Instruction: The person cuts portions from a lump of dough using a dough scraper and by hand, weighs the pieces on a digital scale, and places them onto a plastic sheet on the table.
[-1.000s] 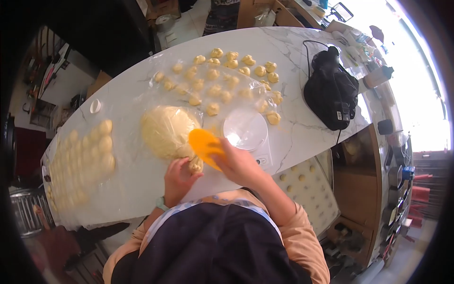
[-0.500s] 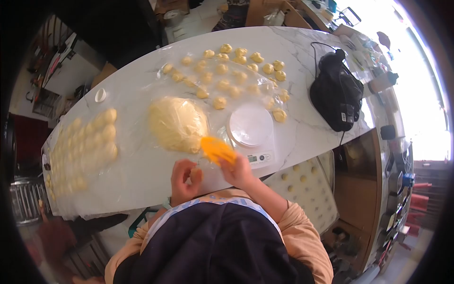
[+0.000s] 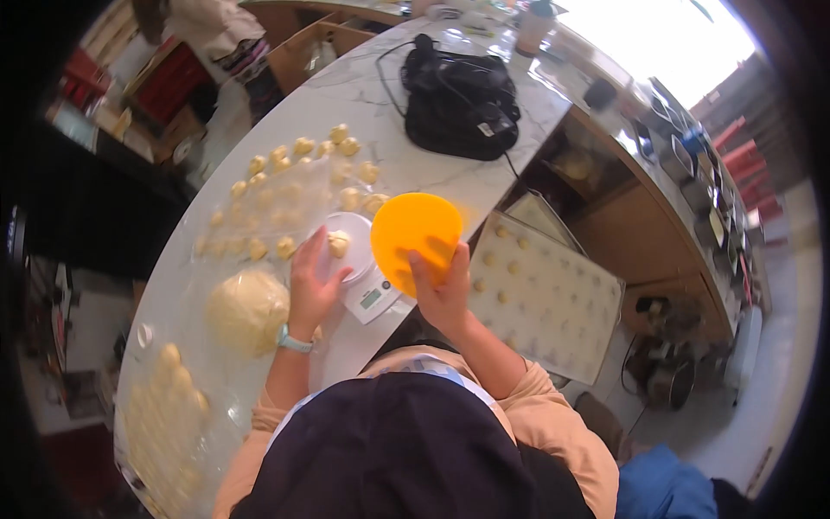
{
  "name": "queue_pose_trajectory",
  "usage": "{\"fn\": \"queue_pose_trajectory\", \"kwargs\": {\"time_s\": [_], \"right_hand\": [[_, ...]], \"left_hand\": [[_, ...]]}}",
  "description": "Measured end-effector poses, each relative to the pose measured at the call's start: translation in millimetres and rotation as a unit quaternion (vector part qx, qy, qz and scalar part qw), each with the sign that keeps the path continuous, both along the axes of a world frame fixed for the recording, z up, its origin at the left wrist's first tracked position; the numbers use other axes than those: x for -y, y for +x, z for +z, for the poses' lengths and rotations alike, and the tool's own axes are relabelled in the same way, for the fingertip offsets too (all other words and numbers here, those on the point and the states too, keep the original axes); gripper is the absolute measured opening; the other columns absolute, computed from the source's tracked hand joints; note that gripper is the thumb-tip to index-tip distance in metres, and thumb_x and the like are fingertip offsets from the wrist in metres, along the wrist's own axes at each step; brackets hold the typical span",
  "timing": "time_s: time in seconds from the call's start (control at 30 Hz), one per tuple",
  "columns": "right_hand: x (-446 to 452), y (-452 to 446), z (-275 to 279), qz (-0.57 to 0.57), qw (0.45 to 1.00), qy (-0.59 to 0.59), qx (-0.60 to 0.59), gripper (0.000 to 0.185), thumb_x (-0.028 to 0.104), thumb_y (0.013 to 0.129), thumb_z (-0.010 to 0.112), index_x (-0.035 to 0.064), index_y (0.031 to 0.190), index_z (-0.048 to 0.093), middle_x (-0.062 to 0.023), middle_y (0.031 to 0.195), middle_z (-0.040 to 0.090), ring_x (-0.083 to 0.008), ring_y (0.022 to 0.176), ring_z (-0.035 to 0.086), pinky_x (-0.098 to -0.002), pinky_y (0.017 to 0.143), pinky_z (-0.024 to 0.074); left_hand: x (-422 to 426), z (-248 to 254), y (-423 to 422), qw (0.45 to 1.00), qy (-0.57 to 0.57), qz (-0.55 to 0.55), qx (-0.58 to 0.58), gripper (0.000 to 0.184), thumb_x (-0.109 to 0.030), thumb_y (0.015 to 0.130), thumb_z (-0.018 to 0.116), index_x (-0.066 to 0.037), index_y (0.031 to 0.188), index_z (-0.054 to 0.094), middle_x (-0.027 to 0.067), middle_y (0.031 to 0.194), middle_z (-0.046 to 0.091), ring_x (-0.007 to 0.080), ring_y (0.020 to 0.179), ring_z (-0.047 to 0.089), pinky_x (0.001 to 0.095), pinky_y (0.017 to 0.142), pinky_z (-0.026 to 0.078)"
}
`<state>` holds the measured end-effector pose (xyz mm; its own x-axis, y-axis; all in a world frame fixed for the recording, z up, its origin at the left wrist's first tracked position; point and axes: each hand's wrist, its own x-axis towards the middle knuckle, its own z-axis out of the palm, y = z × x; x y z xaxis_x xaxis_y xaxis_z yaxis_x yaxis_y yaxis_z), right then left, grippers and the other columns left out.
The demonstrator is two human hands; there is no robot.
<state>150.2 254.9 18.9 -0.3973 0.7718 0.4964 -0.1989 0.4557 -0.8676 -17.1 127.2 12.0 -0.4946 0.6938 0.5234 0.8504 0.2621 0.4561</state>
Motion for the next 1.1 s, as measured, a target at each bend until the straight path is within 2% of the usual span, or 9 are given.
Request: {"fn": "queue_pose_trajectory", "kwargs": {"time_s": [0.1, 0.3, 0.4, 0.5, 0.63, 0.83, 0.93, 1.03, 1.1], "right_hand": [[-6, 11, -2, -0.051, 0.998, 0.010, 0.019, 0.034, 0.010, 0.089, 0.061, 0.0017, 0.115, 0.042, -0.0103, 0.100, 0.059, -0.0155, 0.088, 0.059, -0.0277, 0.076, 0.0485], [-12, 2, -3, -0.021, 0.998, -0.052, -0.012, 0.032, 0.007, 0.091, 0.059, 0.0044, 0.118, 0.042, -0.0050, 0.107, 0.055, -0.0114, 0.096, 0.053, -0.0255, 0.084, 0.0440], [-12, -14, -2, -0.012, 0.999, -0.033, -0.023, 0.031, 0.008, 0.089, 0.061, 0.0028, 0.114, 0.043, -0.0077, 0.103, 0.057, -0.0137, 0.091, 0.056, -0.0258, 0.078, 0.0465], [-20, -29, 5, -0.010, 1.000, -0.013, -0.018, 0.029, 0.008, 0.089, 0.061, 0.0025, 0.112, 0.044, -0.0089, 0.101, 0.057, -0.0142, 0.089, 0.057, -0.0256, 0.076, 0.0474], [-28, -46, 16, 0.016, 0.999, -0.025, -0.031, 0.029, 0.009, 0.090, 0.061, 0.0033, 0.112, 0.043, -0.0086, 0.101, 0.057, -0.0129, 0.091, 0.056, -0.0253, 0.078, 0.0470], [-26, -54, 17, 0.049, 0.996, -0.048, -0.061, 0.031, 0.009, 0.090, 0.061, 0.0037, 0.114, 0.042, -0.0082, 0.104, 0.057, -0.0128, 0.091, 0.057, -0.0255, 0.078, 0.0479], [-21, -46, 16, 0.056, 0.998, -0.010, -0.022, 0.030, 0.008, 0.090, 0.060, 0.0038, 0.115, 0.042, -0.0084, 0.107, 0.056, -0.0140, 0.093, 0.058, -0.0261, 0.077, 0.0493], [-9, -44, 19, 0.102, 0.992, -0.075, -0.022, 0.033, 0.007, 0.089, 0.061, 0.0043, 0.117, 0.042, -0.0092, 0.101, 0.060, -0.0144, 0.089, 0.061, -0.0272, 0.075, 0.0509], [9, -42, 23, 0.226, 0.959, -0.108, 0.129, 0.032, 0.009, 0.090, 0.059, 0.0047, 0.117, 0.042, -0.0109, 0.095, 0.063, -0.0188, 0.083, 0.065, -0.0304, 0.072, 0.0522]], "left_hand": [[34, -15, 2, 0.990, 0.018, 0.045, 0.130, 0.046, -0.012, 0.078, 0.072, -0.001, 0.119, 0.057, 0.0151, 0.107, 0.058, 0.0326, 0.103, 0.056, 0.0383, 0.084, 0.047], [105, -34, 46, 0.982, -0.134, 0.088, 0.100, 0.032, -0.012, 0.081, 0.068, -0.002, 0.110, 0.061, 0.0158, 0.099, 0.057, 0.0301, 0.086, 0.055, 0.0378, 0.075, 0.046], [113, -32, 65, 0.965, -0.128, 0.118, 0.194, 0.024, -0.007, 0.079, 0.070, -0.001, 0.100, 0.061, 0.0147, 0.099, 0.055, 0.0279, 0.086, 0.056, 0.0355, 0.074, 0.047], [121, -11, 66, 0.990, 0.021, 0.073, 0.117, 0.031, -0.001, 0.077, 0.072, 0.000, 0.104, 0.057, 0.0143, 0.100, 0.051, 0.0283, 0.089, 0.056, 0.0374, 0.075, 0.049], [122, -15, 64, 0.938, 0.322, 0.023, 0.122, 0.047, 0.003, 0.074, 0.075, -0.002, 0.112, 0.048, 0.0159, 0.114, 0.047, 0.0259, 0.093, 0.057, 0.0362, 0.081, 0.053], [103, -21, 64, 0.970, 0.067, 0.023, 0.232, 0.026, -0.003, 0.075, 0.074, -0.006, 0.097, 0.061, 0.0092, 0.097, 0.060, 0.0232, 0.091, 0.059, 0.0331, 0.079, 0.049], [104, -44, 72, 0.989, -0.022, 0.033, 0.145, 0.020, -0.010, 0.073, 0.075, -0.007, 0.090, 0.065, 0.0048, 0.087, 0.062, 0.0221, 0.088, 0.059, 0.0346, 0.076, 0.044], [111, -45, 80, 0.987, 0.001, 0.090, 0.133, 0.022, -0.012, 0.072, 0.075, -0.008, 0.091, 0.064, 0.0039, 0.087, 0.062, 0.0224, 0.086, 0.059, 0.0360, 0.074, 0.041], [115, -50, 81, 0.985, 0.012, 0.112, 0.131, 0.024, -0.011, 0.069, 0.077, -0.007, 0.089, 0.064, 0.0058, 0.088, 0.062, 0.0255, 0.085, 0.058, 0.0367, 0.076, 0.042]]}}
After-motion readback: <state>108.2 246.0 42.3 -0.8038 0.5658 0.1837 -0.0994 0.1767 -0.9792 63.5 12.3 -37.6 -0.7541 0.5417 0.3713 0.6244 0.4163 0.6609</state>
